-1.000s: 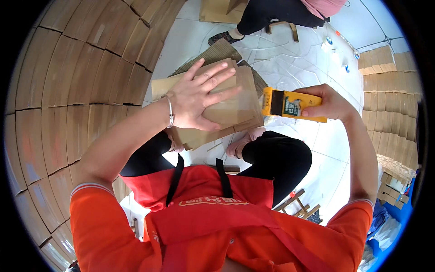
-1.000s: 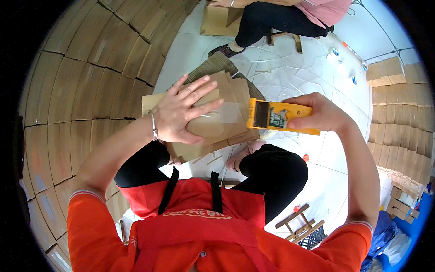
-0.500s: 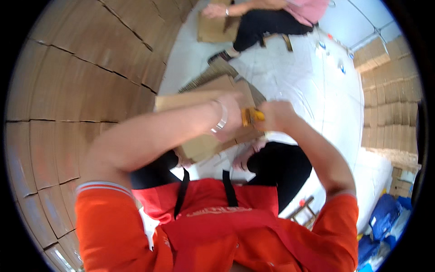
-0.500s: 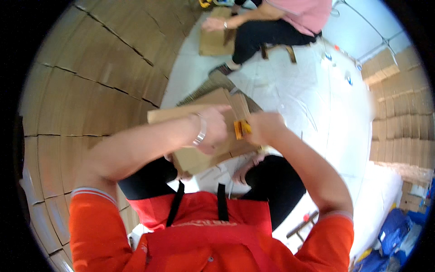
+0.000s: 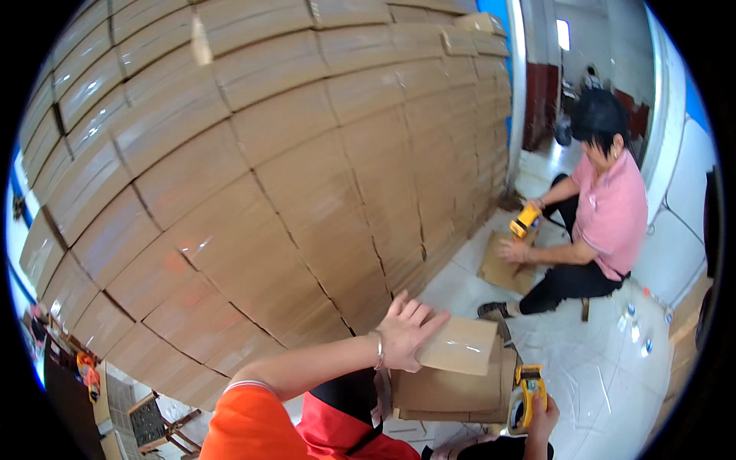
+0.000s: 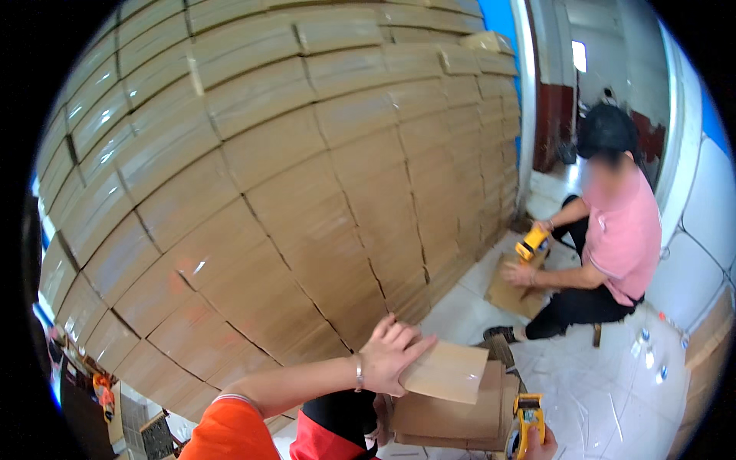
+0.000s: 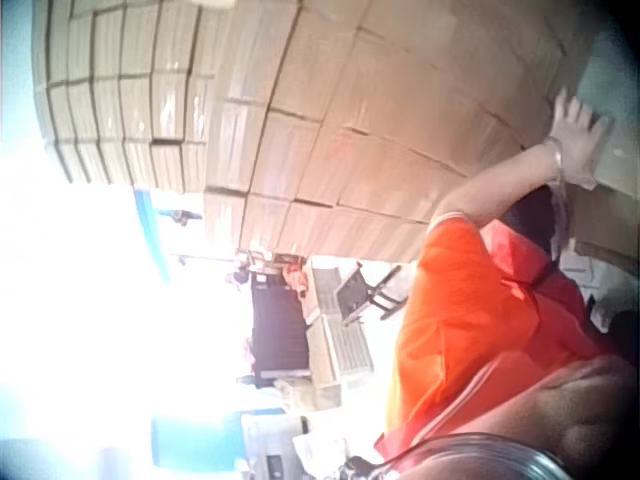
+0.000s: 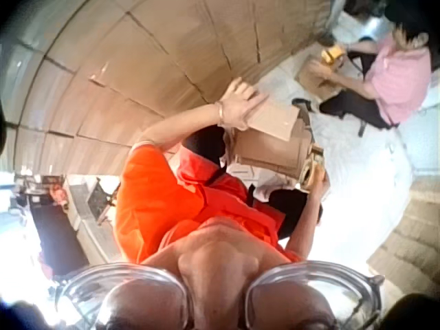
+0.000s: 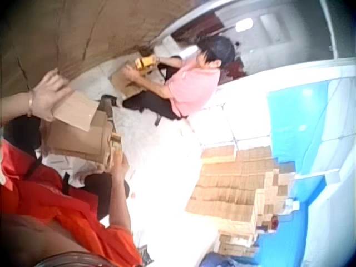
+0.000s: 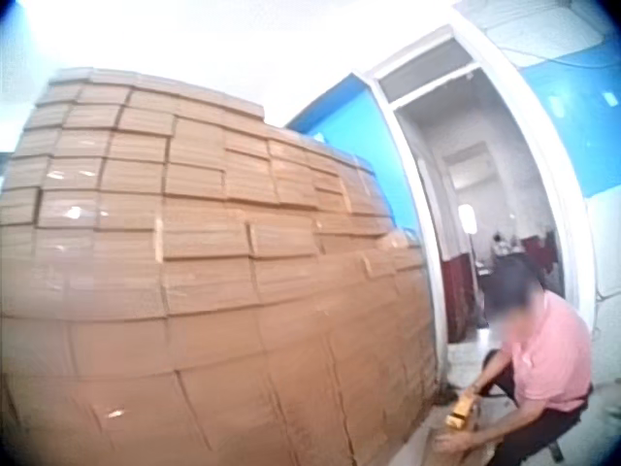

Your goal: The person assembles small cardboard boxes by folding flaps and sealing them with a handheld tape dispenser. The person repeatedly picks flat cardboard pieces, folds them into boxes, applies tape, and stacks the finished boxes against a wall.

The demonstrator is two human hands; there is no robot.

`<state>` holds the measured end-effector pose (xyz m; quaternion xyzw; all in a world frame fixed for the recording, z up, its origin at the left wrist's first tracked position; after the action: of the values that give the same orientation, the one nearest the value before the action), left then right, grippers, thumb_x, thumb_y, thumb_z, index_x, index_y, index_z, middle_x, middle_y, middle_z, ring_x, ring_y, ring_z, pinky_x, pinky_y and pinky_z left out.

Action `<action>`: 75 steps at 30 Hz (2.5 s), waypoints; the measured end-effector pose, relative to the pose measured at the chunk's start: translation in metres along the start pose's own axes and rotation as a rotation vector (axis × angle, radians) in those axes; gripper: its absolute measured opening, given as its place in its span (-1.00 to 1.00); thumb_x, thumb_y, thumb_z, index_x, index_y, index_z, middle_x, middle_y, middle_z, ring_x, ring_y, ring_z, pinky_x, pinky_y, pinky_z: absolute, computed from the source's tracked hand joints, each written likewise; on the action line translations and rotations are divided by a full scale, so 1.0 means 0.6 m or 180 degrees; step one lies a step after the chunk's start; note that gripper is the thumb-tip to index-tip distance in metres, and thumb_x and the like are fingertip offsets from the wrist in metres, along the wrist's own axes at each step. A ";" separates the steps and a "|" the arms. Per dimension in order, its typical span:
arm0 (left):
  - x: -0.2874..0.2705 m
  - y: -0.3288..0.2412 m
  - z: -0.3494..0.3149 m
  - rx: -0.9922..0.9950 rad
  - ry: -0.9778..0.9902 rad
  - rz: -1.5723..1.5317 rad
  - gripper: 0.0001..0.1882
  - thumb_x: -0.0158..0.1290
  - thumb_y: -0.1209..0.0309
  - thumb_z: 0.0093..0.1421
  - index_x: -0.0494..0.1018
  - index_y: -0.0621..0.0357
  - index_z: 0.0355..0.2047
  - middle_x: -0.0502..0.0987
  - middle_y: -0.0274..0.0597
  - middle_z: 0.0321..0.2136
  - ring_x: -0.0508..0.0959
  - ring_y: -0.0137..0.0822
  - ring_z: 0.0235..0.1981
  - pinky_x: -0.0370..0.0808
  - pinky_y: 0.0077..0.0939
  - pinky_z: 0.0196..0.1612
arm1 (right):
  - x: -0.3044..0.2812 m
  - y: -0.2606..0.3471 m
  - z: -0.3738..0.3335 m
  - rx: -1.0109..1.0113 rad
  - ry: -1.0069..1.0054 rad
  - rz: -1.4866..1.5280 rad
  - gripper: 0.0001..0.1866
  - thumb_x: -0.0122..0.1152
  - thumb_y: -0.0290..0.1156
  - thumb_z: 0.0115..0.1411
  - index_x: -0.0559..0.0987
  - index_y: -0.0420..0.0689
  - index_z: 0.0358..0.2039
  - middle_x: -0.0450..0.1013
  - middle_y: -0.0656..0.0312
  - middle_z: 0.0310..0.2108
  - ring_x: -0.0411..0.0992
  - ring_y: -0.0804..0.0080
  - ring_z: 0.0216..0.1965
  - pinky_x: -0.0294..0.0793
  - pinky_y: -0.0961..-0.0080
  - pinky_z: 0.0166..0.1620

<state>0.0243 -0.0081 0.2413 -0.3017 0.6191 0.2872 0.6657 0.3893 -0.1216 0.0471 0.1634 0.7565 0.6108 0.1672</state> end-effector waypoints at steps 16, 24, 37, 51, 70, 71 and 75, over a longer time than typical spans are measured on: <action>-0.911 0.221 -0.417 -0.2740 -0.3295 0.3860 0.13 0.36 0.36 -0.24 0.03 -0.21 0.36 0.16 -0.07 0.23 0.06 0.05 0.31 0.02 0.00 0.36 | -0.005 0.021 0.015 -0.0399 -0.0200 -0.0528 -0.51 0.26 -0.08 0.22 0.61 -0.36 -0.19 0.56 0.13 -0.30 0.45 0.38 -0.27 0.49 0.41 -0.21; -0.899 0.297 -0.401 -0.2467 -0.2590 0.3349 0.08 0.37 -0.03 -0.22 0.11 -0.39 0.34 0.11 -0.15 0.33 -0.07 0.01 0.40 -0.10 0.09 0.39 | 0.028 0.088 -0.031 -0.0470 -0.0190 -0.0700 -0.58 0.24 -0.15 0.23 0.62 -0.33 -0.18 0.55 0.19 -0.33 0.42 0.45 -0.31 0.47 0.44 -0.26; -0.523 0.113 -0.099 -0.0367 -0.2607 0.2240 -0.14 0.33 0.23 -0.05 0.25 0.03 0.27 0.25 -0.10 0.28 0.18 -0.02 0.33 0.11 -0.06 0.34 | 0.023 0.026 -0.011 0.0329 -0.0232 0.0222 -0.66 0.04 -0.13 0.34 0.54 -0.18 -0.23 0.36 0.34 -0.58 0.36 0.55 -0.57 0.36 0.57 -0.49; 0.448 0.055 0.129 -0.1364 0.1976 0.0108 0.20 0.33 -0.19 -0.17 0.05 0.19 0.34 0.14 -0.19 0.32 0.09 -0.26 0.38 -0.04 0.05 0.39 | -0.017 -0.014 -0.001 0.1289 -0.0204 0.2589 -0.61 0.03 -0.04 0.37 0.45 -0.07 0.01 0.48 0.25 -0.34 0.47 0.52 -0.39 0.48 0.45 -0.24; -0.009 -0.128 0.089 0.1244 -0.1251 -0.0160 -0.83 0.19 0.42 0.02 0.48 -0.02 -0.34 0.42 -0.36 -0.44 0.45 -0.33 -0.35 0.24 -0.30 -0.03 | 0.020 0.272 0.004 -0.1200 0.0866 -0.1653 -0.54 0.35 -0.01 0.12 0.66 -0.15 -0.17 0.52 0.15 -0.28 0.49 0.35 -0.30 0.47 0.44 -0.20; 0.011 -0.128 0.082 0.1231 -0.1197 -0.0195 -0.83 0.18 0.41 0.03 0.48 -0.03 -0.34 0.42 -0.36 -0.43 0.45 -0.33 -0.34 0.24 -0.29 -0.02 | 0.067 0.304 -0.003 -0.1639 0.1172 -0.2448 -0.48 0.43 0.08 0.00 0.68 -0.09 -0.21 0.52 0.12 -0.31 0.50 0.27 -0.32 0.47 0.41 -0.21; 0.078 -0.112 0.065 0.1084 -0.1094 -0.0645 -0.82 0.17 0.35 0.08 0.51 -0.06 -0.28 0.44 -0.38 -0.38 0.44 -0.29 -0.25 0.20 -0.23 0.04 | 0.170 0.212 0.003 -0.0412 0.2612 -0.3206 -0.40 0.50 0.18 -0.17 0.70 -0.04 -0.26 0.54 0.11 -0.34 0.51 0.23 -0.24 0.46 0.40 -0.12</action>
<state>0.1038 -0.0221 0.1995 -0.1926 0.5029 0.1577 0.8277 0.3044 -0.0484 0.1661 -0.4679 0.7046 0.5148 0.1401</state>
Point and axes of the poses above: each hand's wrist, its own z-axis towards the middle knuckle, its own x-axis out of the palm, y = z × x, the point moved 10 cm from there along z, towards the middle knuckle
